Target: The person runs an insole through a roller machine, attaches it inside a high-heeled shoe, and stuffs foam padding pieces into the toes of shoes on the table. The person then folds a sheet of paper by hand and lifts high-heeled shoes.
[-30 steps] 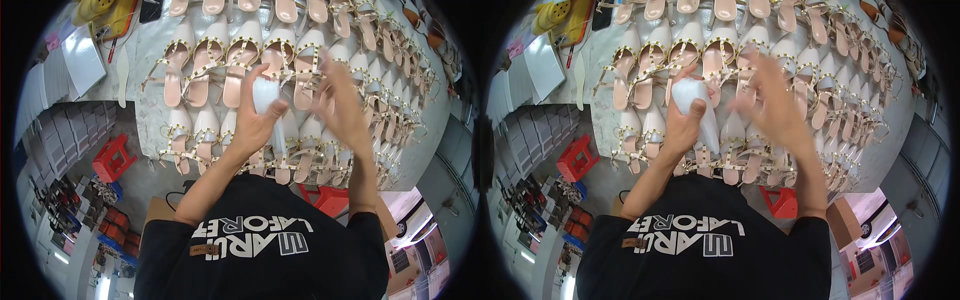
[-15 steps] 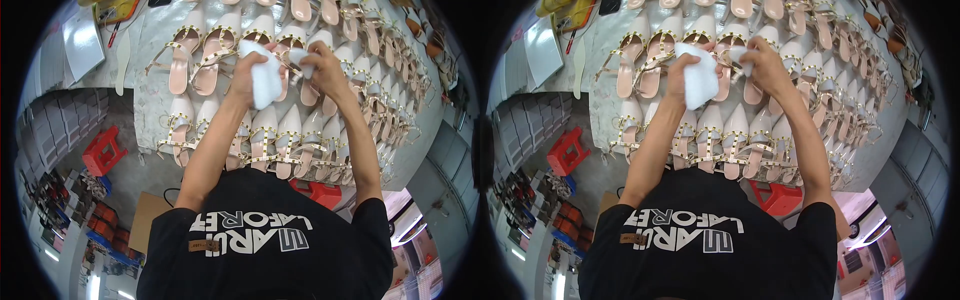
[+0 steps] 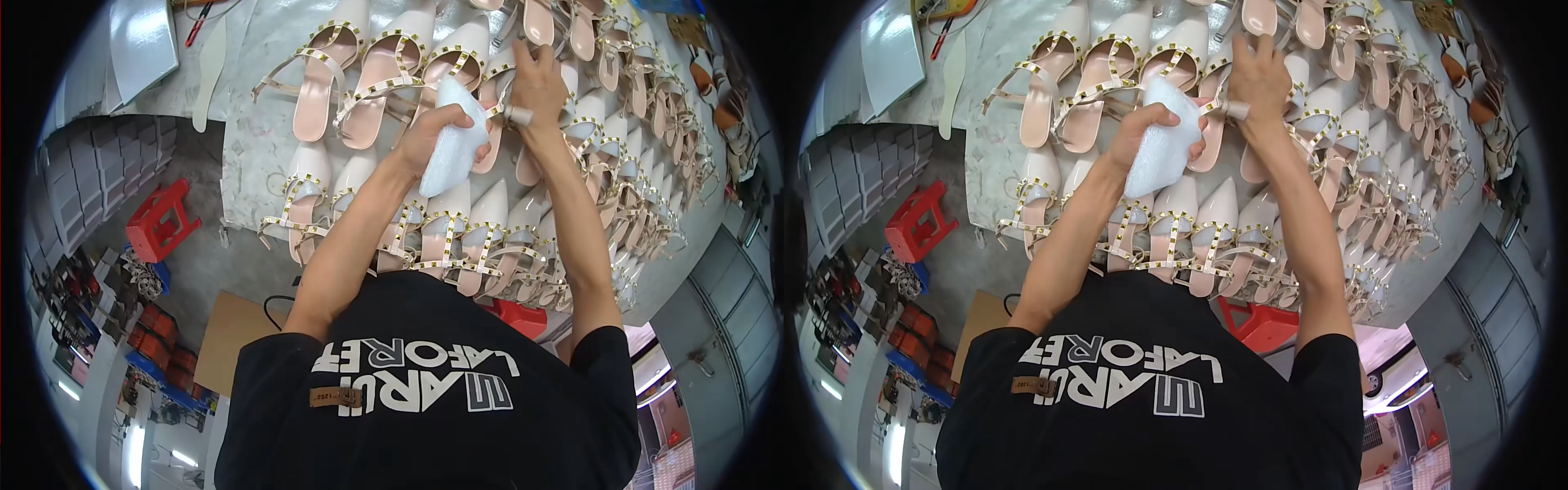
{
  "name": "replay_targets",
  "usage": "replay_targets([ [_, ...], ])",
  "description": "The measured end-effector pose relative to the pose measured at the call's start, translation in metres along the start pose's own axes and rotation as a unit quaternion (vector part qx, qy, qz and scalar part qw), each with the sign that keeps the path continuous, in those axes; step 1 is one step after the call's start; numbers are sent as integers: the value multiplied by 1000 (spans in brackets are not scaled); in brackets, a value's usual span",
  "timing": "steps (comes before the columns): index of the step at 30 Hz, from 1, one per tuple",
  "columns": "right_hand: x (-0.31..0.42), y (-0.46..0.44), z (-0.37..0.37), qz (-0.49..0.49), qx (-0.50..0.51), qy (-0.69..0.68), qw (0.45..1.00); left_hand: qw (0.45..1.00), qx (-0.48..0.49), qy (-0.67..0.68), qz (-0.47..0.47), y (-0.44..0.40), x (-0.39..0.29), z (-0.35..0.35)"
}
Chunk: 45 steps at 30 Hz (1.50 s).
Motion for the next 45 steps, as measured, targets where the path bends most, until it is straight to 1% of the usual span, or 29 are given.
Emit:
replay_targets([
  [2,-12,1,-8,-73,19,-35,997,1000,-3,2,4,1,6,-3],
  [7,-8,7,9,-11,60,-125,990,999,20,31,-25,7,-9,-12],
  [9,-4,15,12,8,69,-135,988,985,121,119,-40,-1,-10,-24],
  [11,-5,8,10,26,62,-125,990,982,129,135,-21,-8,-1,-32],
  [13,-8,4,-3,7,108,-45,993,994,94,-25,-52,-8,-1,-37],
  [16,-6,9,-4,24,100,-31,994,993,63,-93,-46,9,2,-46],
  [18,-3,6,8,34,117,-61,991,965,27,-256,-49,30,2,-53],
  [19,-2,7,12,44,137,-92,985,965,29,-257,-49,45,2,-58],
  [20,-12,15,21,56,123,-192,972,874,-82,-450,-162,65,-22,-56],
  [21,-1,16,51,43,91,-167,981,722,-189,-610,-266,91,-46,-62],
  [22,23,18,94,31,60,-144,987,720,-190,-611,-267,103,-52,-62],
  [24,76,44,119,-129,193,-410,882,840,-298,-411,-192,127,-57,-34],
  [25,102,79,105,-135,288,-514,797,841,-297,-411,-187,132,-61,-42],
  [26,143,79,110,-82,311,-551,770,878,-258,-357,-184,129,-65,-53],
  [27,148,82,114,-83,308,-550,772,911,-216,-302,-181,124,-65,-60],
  [29,140,86,115,-180,256,-583,750,878,-231,-346,-236,110,-77,-45],
  [30,133,80,115,-179,258,-583,749,911,-198,-291,-217,101,-82,-44],
  [31,103,55,129,-135,156,-459,864,938,-163,-234,-198,91,-85,-42],
  [32,79,35,142,-85,47,-316,944,899,-217,-339,-173,81,-89,-28],
  [33,61,23,128,-73,46,-309,947,900,-217,-337,-174,73,-93,-17],
  [35,39,11,70,-15,70,-333,940,824,-184,-530,-74,49,-94,2],
  [36,47,7,43,1,116,-327,938,866,-197,-452,-82,42,-91,23],
  [38,59,13,-1,11,166,-319,933,882,-193,-425,-61,40,-95,33],
  [39,61,9,-11,25,128,-308,942,897,-191,-397,-47,41,-101,31],
  [40,61,6,-18,40,92,-297,950,834,-181,-520,-31,44,-108,26],
  [41,67,1,-22,44,98,-299,948,836,-187,-516,-31,46,-115,23],
  [43,67,-4,-25,1,83,-98,992,830,-121,-544,-21,47,-114,11],
  [44,70,-11,-25,2,84,-98,992,865,-118,-488,-7,43,-108,20],
  [45,77,-20,-17,45,42,-53,997,865,-118,-487,-8,42,-105,27],
])
Point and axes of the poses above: each hand's wrist, its own y-axis away from the middle knuckle, its own z-axis out of the back of the hand, x = y × z, the point moved 8 cm from there along -y, towards the middle knuckle, and after that the axes turned 15 degrees about -y, right-handed, at the moved point
